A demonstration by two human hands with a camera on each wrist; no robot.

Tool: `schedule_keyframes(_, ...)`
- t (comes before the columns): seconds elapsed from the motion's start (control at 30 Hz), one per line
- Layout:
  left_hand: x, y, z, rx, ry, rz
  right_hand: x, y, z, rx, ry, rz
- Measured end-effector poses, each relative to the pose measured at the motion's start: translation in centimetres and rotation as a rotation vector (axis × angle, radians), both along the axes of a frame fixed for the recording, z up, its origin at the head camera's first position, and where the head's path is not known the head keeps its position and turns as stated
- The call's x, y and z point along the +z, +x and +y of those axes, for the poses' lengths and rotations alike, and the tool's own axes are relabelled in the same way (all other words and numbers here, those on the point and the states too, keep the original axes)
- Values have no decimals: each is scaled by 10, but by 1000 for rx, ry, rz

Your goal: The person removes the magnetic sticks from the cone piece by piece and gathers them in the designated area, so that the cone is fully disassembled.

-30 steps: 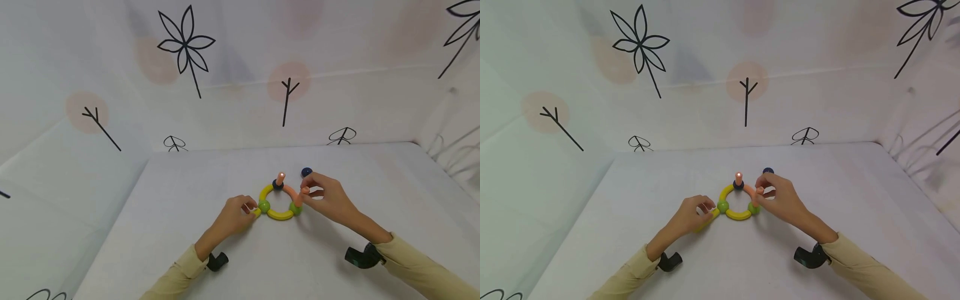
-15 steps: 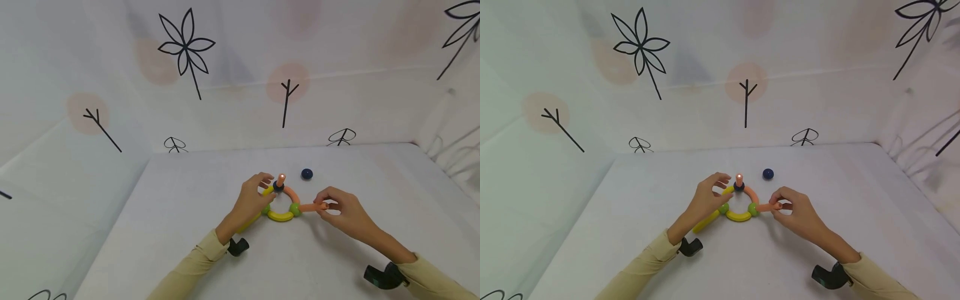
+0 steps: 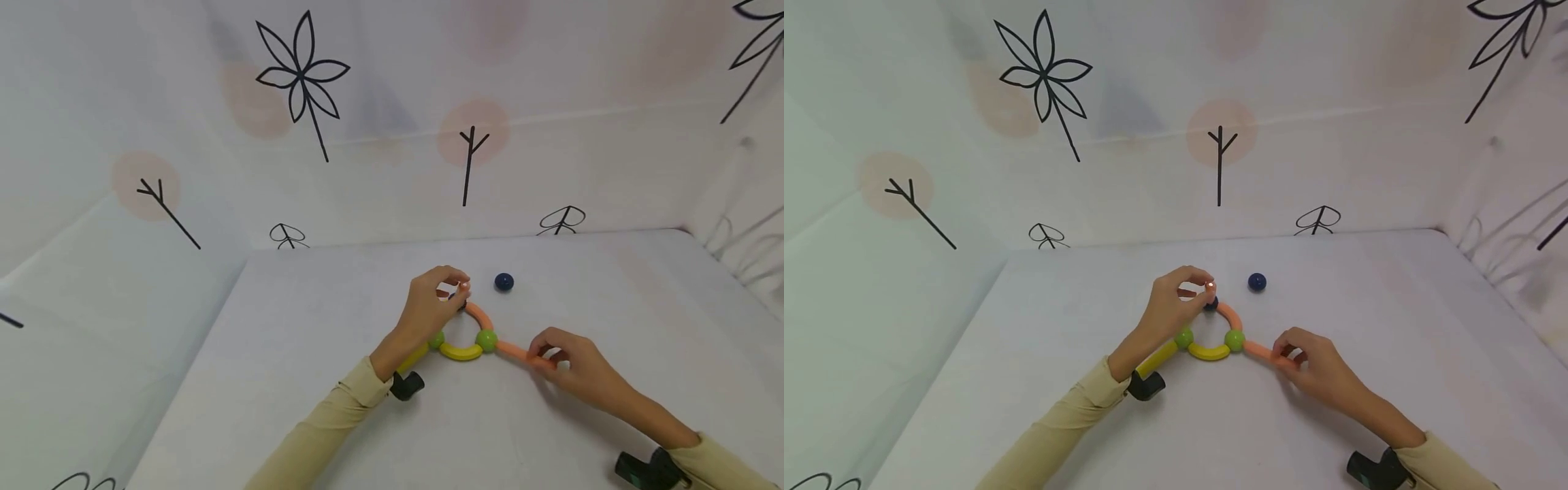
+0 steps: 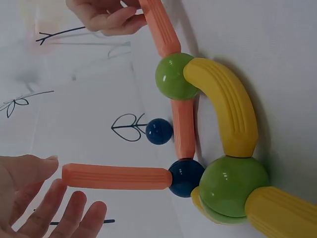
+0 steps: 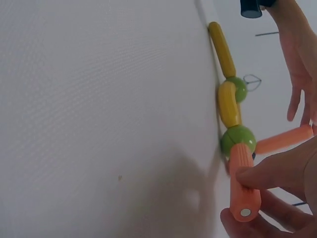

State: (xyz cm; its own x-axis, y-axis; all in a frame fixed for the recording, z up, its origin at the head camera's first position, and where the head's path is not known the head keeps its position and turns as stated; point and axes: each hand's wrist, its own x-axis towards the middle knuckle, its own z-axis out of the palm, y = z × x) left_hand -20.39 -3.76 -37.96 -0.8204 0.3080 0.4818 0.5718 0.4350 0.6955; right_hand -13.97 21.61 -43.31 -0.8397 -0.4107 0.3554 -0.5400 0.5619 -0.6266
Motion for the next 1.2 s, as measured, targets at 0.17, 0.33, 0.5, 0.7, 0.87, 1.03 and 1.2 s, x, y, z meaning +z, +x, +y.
schedule_keyframes(0.17,0,-11,4,4,13,-16,0,0,1,-5,52,-46)
schedule_keyframes(0.33,1,-22,3,-21,53,-36,4,0,1,-10,99,-118)
schedule_keyframes(0.5,-1,-38,-1,45,63,-6,5,-3,3,-20,124,-140)
schedule_keyframes(0.7,-8,-57,-6,169,101,-44,5,-5,4,-4,129,-162)
schedule_keyframes(0.87,-15,-68,-11,225,129,-121,3,-6,6,14,124,-167)
schedule_keyframes(1.03,-24,-74,-15,261,154,-291,3,-8,6,30,125,-175)
schedule_keyframes(1.2,-31,-77,-17,274,83,-515,2,-10,6,42,136,-189)
